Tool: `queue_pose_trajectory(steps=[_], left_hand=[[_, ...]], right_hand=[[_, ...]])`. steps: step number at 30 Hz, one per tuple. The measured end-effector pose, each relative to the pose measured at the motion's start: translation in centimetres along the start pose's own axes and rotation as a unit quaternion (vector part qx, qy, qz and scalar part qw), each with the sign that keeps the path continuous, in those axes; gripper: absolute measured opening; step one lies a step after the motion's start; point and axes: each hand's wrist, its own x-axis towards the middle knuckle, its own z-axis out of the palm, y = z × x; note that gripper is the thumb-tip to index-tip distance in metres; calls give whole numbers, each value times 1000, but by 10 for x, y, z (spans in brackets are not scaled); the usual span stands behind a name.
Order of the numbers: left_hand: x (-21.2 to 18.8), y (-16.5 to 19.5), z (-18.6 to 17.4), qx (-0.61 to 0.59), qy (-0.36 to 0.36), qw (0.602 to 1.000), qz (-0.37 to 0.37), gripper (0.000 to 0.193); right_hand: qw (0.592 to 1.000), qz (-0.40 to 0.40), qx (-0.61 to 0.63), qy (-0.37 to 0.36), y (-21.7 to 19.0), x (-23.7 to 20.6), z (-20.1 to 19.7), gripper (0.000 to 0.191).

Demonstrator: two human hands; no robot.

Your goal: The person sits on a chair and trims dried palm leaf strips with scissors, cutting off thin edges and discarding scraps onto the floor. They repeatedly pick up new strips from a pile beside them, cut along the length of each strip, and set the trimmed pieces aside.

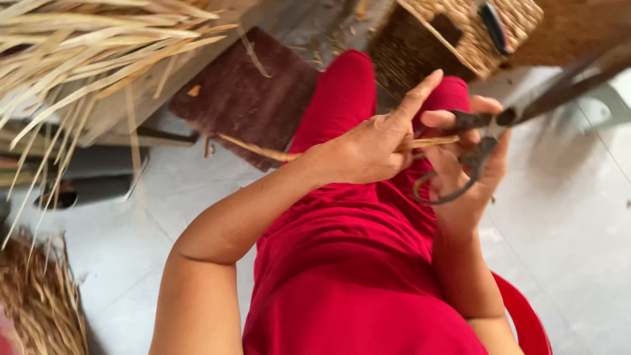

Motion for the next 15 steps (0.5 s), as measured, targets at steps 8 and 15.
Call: queue_pose_trajectory(steps=[8, 15], left_hand=[[-11, 17, 39, -19, 120, 985, 123, 60], [-22, 34, 55, -148, 185, 971, 29, 14]], right_hand=[[991, -107, -60, -60, -21, -8, -40, 51], [990, -89, -40, -100, -32, -7, -38, 59]])
